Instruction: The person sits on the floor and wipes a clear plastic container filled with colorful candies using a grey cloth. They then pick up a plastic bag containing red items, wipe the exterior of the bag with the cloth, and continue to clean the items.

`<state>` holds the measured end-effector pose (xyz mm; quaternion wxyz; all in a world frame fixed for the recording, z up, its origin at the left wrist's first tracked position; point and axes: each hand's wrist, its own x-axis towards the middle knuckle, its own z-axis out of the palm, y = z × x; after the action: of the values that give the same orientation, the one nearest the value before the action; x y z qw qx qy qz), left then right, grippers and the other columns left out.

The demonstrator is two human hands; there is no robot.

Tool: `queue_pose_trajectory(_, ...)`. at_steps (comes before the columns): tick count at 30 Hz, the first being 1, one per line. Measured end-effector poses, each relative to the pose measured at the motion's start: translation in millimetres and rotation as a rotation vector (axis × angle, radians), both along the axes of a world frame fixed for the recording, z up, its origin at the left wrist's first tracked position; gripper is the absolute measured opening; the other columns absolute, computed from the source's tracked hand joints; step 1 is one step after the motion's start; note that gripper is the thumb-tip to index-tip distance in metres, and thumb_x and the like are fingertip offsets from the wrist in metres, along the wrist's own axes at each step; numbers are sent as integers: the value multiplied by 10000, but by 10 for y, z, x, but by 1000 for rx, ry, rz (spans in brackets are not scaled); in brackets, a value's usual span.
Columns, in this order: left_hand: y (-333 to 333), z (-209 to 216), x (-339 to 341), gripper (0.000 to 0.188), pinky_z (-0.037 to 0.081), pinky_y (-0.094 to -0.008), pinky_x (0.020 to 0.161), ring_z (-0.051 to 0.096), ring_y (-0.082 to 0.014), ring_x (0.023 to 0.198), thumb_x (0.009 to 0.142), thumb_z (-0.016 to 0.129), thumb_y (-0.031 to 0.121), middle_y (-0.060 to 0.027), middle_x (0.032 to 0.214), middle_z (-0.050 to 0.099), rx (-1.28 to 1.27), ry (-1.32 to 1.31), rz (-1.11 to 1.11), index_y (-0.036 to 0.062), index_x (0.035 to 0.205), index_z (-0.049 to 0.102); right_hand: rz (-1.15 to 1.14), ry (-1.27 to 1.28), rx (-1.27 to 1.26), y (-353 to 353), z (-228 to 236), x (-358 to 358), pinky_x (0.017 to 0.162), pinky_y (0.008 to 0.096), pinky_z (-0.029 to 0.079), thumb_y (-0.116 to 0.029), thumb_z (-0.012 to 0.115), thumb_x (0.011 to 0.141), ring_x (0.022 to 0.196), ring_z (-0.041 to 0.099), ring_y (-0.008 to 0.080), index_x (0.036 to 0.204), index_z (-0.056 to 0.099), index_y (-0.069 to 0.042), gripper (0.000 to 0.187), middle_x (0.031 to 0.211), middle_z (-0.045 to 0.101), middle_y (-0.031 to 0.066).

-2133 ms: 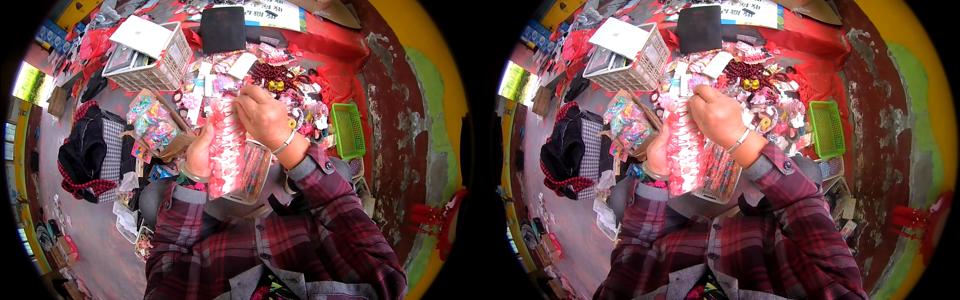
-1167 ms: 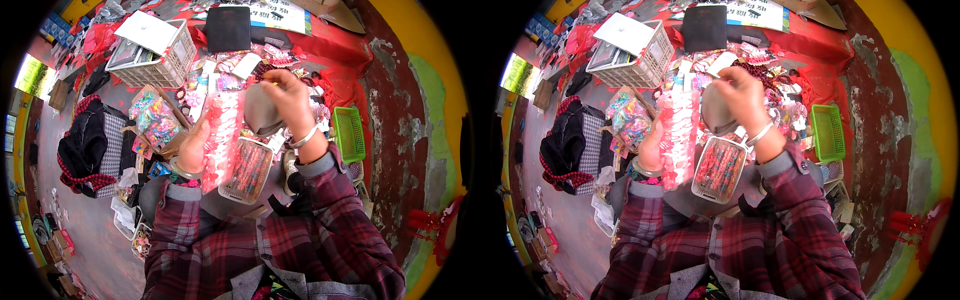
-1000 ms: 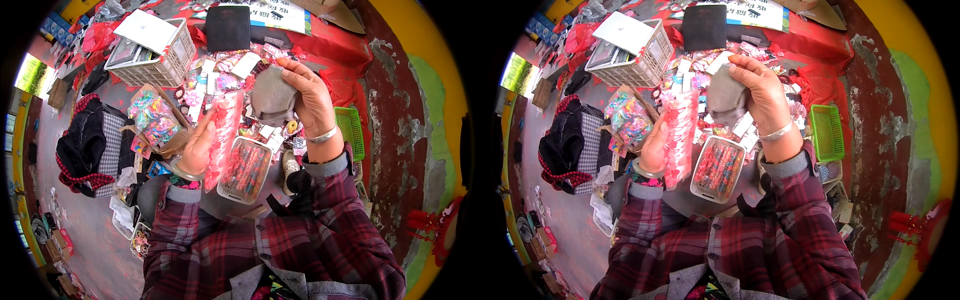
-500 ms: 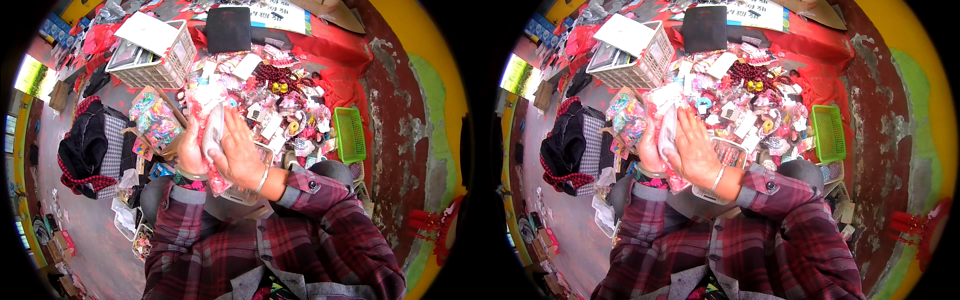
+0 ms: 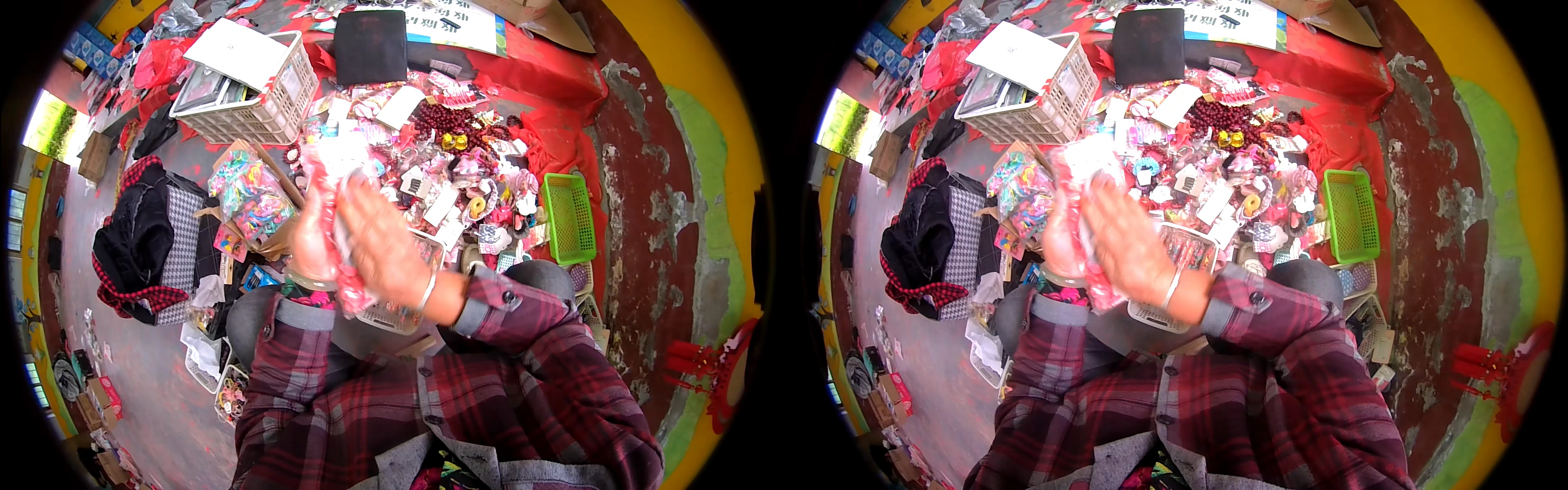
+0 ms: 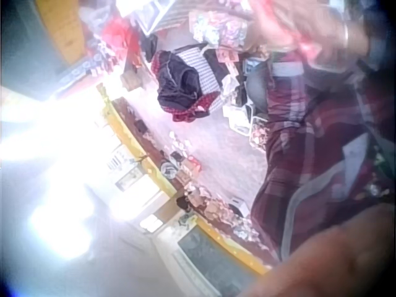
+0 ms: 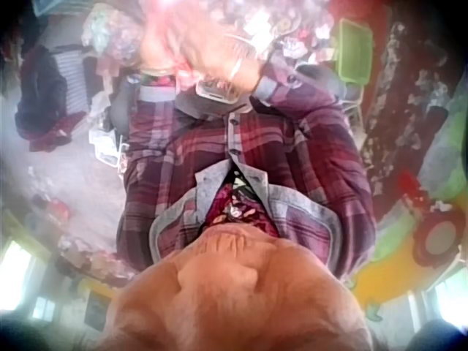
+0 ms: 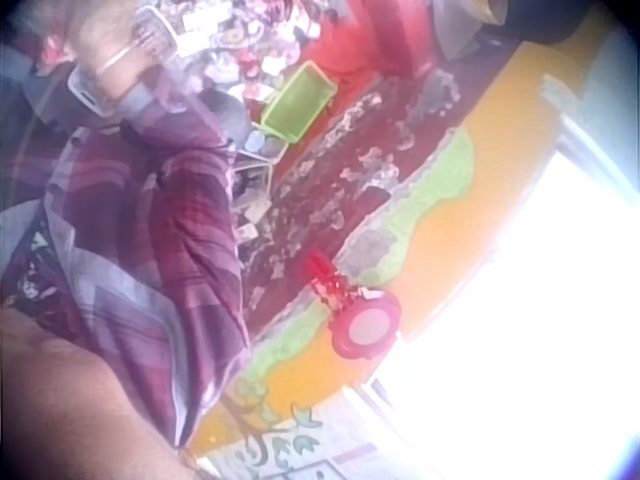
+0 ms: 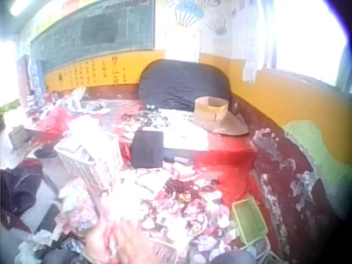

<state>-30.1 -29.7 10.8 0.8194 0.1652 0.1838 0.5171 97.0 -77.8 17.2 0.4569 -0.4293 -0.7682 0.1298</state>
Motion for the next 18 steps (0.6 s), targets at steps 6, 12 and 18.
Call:
queue_pose_trajectory(6,-114,188,112,508,362,-398,1034,482,-250,1202,1001,320,355,-135,1322,483,2,-3,5,-9,1350,379,-116,-149,21,185,95,72,1075,512,252,-107,546,849,1320,290,440,1356,340,26,563,1411,325,254)
queue_pose_trajectory(12,-215,144,122,490,346,-374,1051,449,-219,1232,1008,329,300,-123,1370,416,101,83,-138,-22,1376,319,-228,-41,74,555,117,343,1056,500,279,-127,530,870,1267,359,450,1288,424,53,467,1322,426,269)
queue_pose_trajectory(18,142,46,-168,478,413,-404,982,544,-250,1124,991,369,364,-128,1241,551,45,56,102,9,1301,450,120,-87,-1,68,49,-30,1072,493,272,-131,559,852,1308,330,406,1321,408,21,516,1373,386,240)
